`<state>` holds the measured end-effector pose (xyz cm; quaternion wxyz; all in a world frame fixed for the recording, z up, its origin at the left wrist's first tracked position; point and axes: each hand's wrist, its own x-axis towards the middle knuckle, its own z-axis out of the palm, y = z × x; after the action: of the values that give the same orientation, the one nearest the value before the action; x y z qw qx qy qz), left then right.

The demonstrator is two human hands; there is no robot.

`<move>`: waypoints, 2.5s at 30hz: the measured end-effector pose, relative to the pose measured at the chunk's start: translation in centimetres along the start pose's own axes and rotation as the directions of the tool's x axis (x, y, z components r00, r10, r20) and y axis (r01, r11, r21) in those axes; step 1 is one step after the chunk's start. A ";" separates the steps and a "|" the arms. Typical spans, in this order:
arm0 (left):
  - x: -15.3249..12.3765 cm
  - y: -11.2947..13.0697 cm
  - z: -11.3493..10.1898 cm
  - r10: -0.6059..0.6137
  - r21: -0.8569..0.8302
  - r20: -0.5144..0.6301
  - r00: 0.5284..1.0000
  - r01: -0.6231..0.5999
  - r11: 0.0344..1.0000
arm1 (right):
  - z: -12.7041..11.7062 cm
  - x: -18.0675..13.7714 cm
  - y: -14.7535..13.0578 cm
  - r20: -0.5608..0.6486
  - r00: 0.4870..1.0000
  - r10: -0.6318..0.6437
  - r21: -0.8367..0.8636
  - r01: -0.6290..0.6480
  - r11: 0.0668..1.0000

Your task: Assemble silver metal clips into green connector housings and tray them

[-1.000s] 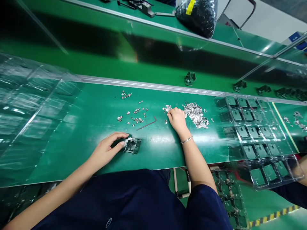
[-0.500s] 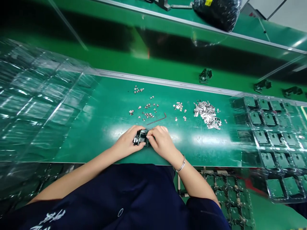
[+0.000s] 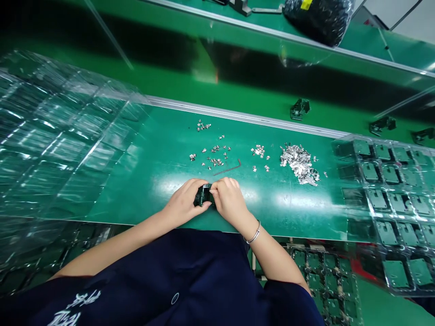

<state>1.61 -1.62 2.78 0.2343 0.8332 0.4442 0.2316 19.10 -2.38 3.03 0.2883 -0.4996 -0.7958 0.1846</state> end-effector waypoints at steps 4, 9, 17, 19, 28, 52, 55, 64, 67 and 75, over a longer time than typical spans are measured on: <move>-0.1 0.3 0.1 -0.043 -0.013 0.008 0.999 0.044 0.999 | 0.1 0.1 -0.1 -0.003 0.999 0.048 0.011 -0.048 0.999; 0.0 0.2 0.1 -0.062 -0.067 0.030 0.998 0.064 0.996 | 0.2 0.4 -0.5 0.004 0.992 0.125 -0.060 -0.124 0.990; 1.9 -0.9 -3.7 -0.052 -0.209 0.388 0.920 0.142 0.968 | -0.8 0.9 -0.2 0.155 0.986 0.061 0.018 -0.064 0.998; 2.6 -1.0 -4.4 -0.036 -0.104 0.418 0.908 0.088 0.991 | -0.8 1.1 -0.5 0.195 0.981 0.015 -0.044 -0.006 0.999; 3.2 -1.2 -4.1 -0.011 0.143 0.385 0.923 -0.048 0.989 | -0.7 2.1 -1.7 0.310 0.950 -0.035 -0.231 0.111 0.967; -2.1 -1.6 -2.4 -0.147 -0.061 0.183 0.972 0.160 0.985 | -0.3 3.7 5.2 0.252 0.968 0.001 -0.218 0.056 0.974; -2.7 -2.2 -1.4 -0.216 -0.125 0.147 0.965 0.235 0.964 | -0.5 4.1 5.2 0.308 0.950 -0.053 -0.195 0.117 0.974; -2.1 -5.0 -1.4 -0.190 -0.303 0.105 0.976 0.214 0.929 | 1.1 2.8 3.7 0.318 0.946 -0.063 0.096 0.034 0.995; -2.2 -4.9 -1.4 -0.180 -0.305 0.098 0.979 0.201 0.931 | 1.4 3.0 3.4 0.348 0.936 -0.052 0.052 0.036 0.998; -2.0 -4.8 -1.4 -0.187 -0.288 0.104 0.977 0.209 0.934 | 0.7 4.2 2.6 0.431 0.897 0.103 0.014 -0.120 0.993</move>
<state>-3.27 -0.68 0.70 0.3955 0.7475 0.4768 0.2396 19.06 2.48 2.16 0.1052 -0.4855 -0.8058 0.3222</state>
